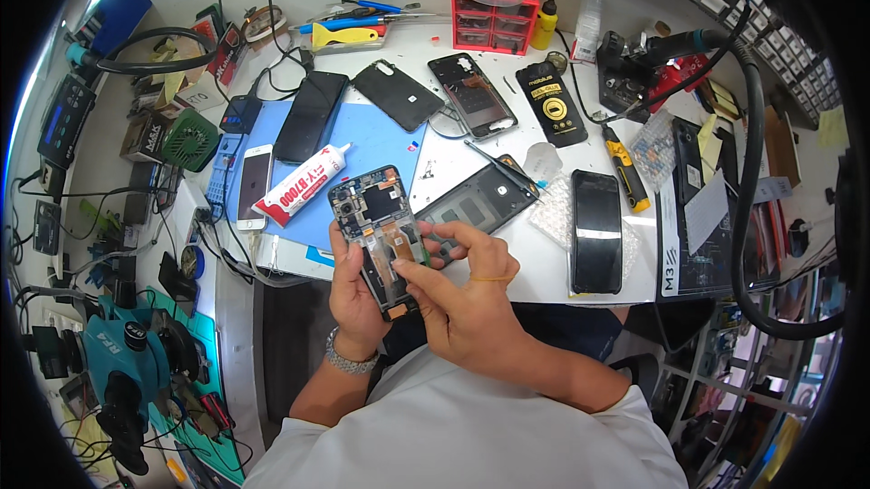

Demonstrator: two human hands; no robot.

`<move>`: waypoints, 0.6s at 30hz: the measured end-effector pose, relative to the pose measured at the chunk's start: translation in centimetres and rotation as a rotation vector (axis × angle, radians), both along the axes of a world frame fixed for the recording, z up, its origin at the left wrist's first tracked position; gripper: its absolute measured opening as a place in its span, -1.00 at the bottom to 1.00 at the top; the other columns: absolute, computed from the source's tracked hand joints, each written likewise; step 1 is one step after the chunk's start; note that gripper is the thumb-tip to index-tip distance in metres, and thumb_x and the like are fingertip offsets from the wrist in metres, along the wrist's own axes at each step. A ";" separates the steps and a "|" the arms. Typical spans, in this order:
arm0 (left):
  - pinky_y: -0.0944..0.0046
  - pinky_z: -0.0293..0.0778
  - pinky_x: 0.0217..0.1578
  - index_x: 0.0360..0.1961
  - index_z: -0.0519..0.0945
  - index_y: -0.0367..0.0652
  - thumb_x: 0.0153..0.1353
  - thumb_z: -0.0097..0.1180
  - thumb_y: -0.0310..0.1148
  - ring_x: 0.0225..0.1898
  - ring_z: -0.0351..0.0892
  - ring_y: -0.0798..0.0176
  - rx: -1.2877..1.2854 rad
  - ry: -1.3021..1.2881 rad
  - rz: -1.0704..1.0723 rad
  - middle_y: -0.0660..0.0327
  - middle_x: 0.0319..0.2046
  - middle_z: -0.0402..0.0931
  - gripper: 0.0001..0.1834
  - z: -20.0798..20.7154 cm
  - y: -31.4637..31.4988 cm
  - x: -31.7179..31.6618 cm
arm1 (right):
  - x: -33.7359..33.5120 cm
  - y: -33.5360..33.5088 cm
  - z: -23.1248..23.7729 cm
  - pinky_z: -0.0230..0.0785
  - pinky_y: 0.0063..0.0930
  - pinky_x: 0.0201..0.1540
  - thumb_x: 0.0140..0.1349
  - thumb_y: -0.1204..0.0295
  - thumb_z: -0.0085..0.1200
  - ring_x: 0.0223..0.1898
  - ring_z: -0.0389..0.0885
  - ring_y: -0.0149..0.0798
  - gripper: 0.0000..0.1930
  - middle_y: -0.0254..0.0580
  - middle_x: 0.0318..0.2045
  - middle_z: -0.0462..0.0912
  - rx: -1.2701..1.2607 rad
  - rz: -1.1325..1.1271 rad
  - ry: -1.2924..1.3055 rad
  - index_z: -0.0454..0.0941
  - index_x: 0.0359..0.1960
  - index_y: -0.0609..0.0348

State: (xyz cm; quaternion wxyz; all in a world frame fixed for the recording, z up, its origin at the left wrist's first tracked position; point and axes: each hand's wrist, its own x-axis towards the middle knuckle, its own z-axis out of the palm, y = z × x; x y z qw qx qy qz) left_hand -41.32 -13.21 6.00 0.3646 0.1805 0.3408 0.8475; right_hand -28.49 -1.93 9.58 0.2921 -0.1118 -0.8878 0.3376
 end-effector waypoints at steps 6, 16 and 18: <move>-0.23 0.73 0.22 0.57 0.09 -0.02 0.74 -0.46 0.04 0.20 0.73 -0.26 0.018 -0.080 -0.033 -0.35 0.32 0.52 -0.43 -0.8 -0.6 -0.2 | -0.5 -0.4 0.3 0.07 -0.11 0.26 0.33 0.47 0.40 0.17 0.37 -0.08 -0.60 -0.02 0.40 0.42 -0.040 -0.029 -0.024 0.80 0.21 -0.09; -0.21 0.61 0.36 0.56 0.10 -0.02 0.73 -0.49 0.03 0.35 0.63 -0.24 0.000 -0.056 -0.050 -0.30 0.37 0.49 -0.43 -0.2 -0.1 0.1 | -1.2 -0.1 -0.1 0.07 0.01 0.27 0.35 0.45 0.35 0.18 0.37 -0.01 -0.71 0.03 0.43 0.37 -0.052 -0.047 0.009 0.79 0.09 0.00; -0.22 0.58 0.39 0.57 0.09 -0.01 0.73 -0.47 0.01 0.35 0.63 -0.23 0.089 -0.025 -0.140 -0.28 0.39 0.48 -0.44 -0.3 -0.2 -0.3 | -1.2 -0.3 0.0 0.07 0.02 0.27 0.34 0.43 0.37 0.21 0.36 0.02 -0.73 0.05 0.44 0.36 -0.070 -0.021 0.012 0.79 0.06 0.01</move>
